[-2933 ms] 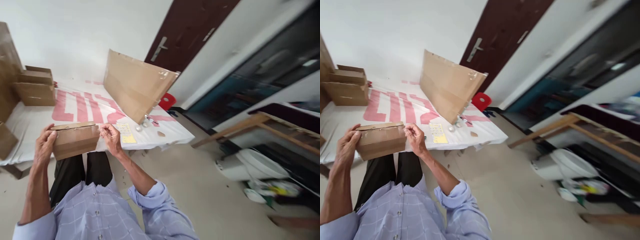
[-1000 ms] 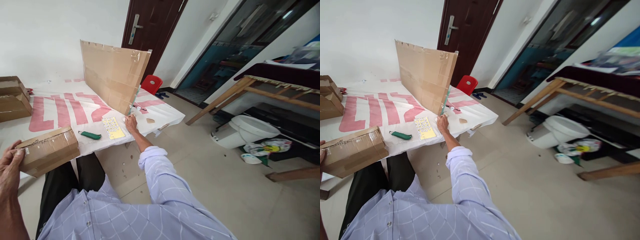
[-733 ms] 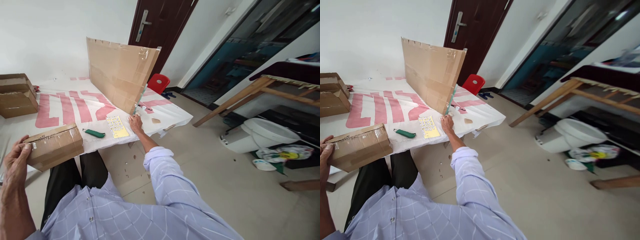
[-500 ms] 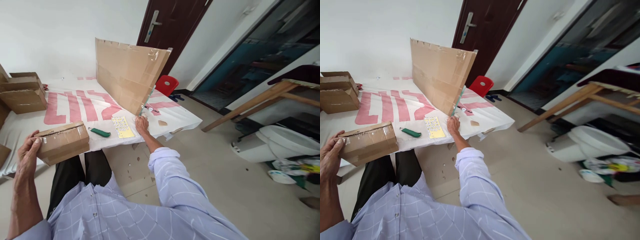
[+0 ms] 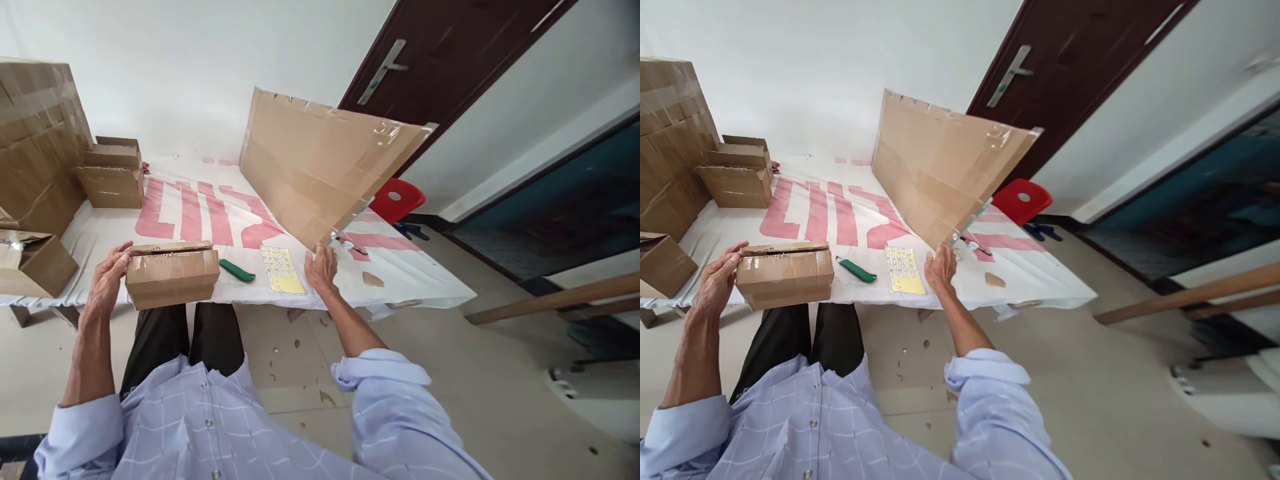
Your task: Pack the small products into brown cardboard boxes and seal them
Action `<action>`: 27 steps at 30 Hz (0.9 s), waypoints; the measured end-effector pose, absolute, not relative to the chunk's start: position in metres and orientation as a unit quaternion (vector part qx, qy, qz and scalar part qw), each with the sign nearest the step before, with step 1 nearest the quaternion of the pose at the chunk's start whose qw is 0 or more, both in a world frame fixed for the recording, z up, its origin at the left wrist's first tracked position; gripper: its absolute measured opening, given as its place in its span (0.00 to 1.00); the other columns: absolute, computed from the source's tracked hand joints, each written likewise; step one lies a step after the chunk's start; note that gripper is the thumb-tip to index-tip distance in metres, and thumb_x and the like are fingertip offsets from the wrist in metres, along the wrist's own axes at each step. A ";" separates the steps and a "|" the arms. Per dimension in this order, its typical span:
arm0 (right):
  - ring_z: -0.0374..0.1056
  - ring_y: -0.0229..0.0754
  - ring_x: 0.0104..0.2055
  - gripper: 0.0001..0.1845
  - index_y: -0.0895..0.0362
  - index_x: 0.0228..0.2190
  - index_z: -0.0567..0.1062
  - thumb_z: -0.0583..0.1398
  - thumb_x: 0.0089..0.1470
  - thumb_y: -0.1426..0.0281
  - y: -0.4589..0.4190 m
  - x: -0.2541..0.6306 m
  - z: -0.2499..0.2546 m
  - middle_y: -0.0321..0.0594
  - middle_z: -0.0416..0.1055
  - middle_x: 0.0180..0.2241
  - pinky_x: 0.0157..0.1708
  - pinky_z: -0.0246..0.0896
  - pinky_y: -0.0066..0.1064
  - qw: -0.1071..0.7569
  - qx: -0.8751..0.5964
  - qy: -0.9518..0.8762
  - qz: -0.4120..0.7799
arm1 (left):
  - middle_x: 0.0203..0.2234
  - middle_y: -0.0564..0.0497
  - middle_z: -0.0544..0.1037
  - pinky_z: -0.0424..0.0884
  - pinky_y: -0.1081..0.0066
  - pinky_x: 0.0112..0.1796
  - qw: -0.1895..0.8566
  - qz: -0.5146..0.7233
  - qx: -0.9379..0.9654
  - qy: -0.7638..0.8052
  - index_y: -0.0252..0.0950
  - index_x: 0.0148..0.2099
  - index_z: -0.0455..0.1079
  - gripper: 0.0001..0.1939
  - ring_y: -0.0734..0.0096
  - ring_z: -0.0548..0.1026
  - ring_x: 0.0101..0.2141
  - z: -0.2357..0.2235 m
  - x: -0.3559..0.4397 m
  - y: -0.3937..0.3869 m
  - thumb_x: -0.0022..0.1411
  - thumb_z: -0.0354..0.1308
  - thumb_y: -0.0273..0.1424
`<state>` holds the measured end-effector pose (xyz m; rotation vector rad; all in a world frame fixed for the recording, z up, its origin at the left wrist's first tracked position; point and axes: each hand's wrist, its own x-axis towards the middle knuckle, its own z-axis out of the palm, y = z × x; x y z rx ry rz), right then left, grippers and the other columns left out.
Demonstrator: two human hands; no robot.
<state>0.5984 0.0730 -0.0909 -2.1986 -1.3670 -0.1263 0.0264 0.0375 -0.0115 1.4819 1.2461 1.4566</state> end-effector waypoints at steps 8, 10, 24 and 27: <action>0.78 0.52 0.51 0.24 0.53 0.44 0.86 0.58 0.73 0.49 0.076 0.446 -0.022 0.48 0.84 0.47 0.52 0.77 0.46 0.475 -0.450 -0.744 0.137 | 0.75 0.43 0.73 0.60 0.41 0.76 0.456 0.550 0.576 0.397 0.47 0.56 0.89 0.34 0.29 0.55 0.80 0.001 0.014 0.021 0.51 0.80 0.57; 0.79 0.51 0.51 0.22 0.52 0.44 0.87 0.59 0.76 0.51 0.058 0.411 -0.004 0.46 0.85 0.45 0.54 0.77 0.46 0.449 -0.373 -0.795 0.166 | 0.78 0.44 0.67 0.60 0.37 0.76 0.474 0.513 0.600 0.391 0.50 0.62 0.86 0.42 0.25 0.52 0.81 0.001 0.007 0.019 0.46 0.82 0.58; 0.73 0.48 0.44 0.10 0.54 0.37 0.82 0.63 0.71 0.77 -0.006 0.354 -0.024 0.46 0.79 0.41 0.47 0.71 0.42 0.317 -0.286 -0.901 -0.073 | 0.80 0.42 0.59 0.72 0.40 0.68 0.357 0.352 0.726 0.470 0.52 0.78 0.68 0.55 0.29 0.61 0.77 -0.002 0.008 0.030 0.53 0.77 0.62; 0.74 0.49 0.46 0.08 0.53 0.40 0.83 0.63 0.70 0.75 -0.005 0.355 -0.025 0.46 0.79 0.43 0.50 0.75 0.44 0.322 -0.291 -0.901 -0.023 | 0.78 0.42 0.61 0.75 0.42 0.65 0.330 0.351 0.726 0.491 0.51 0.82 0.62 0.59 0.30 0.62 0.75 -0.004 0.015 0.032 0.54 0.76 0.59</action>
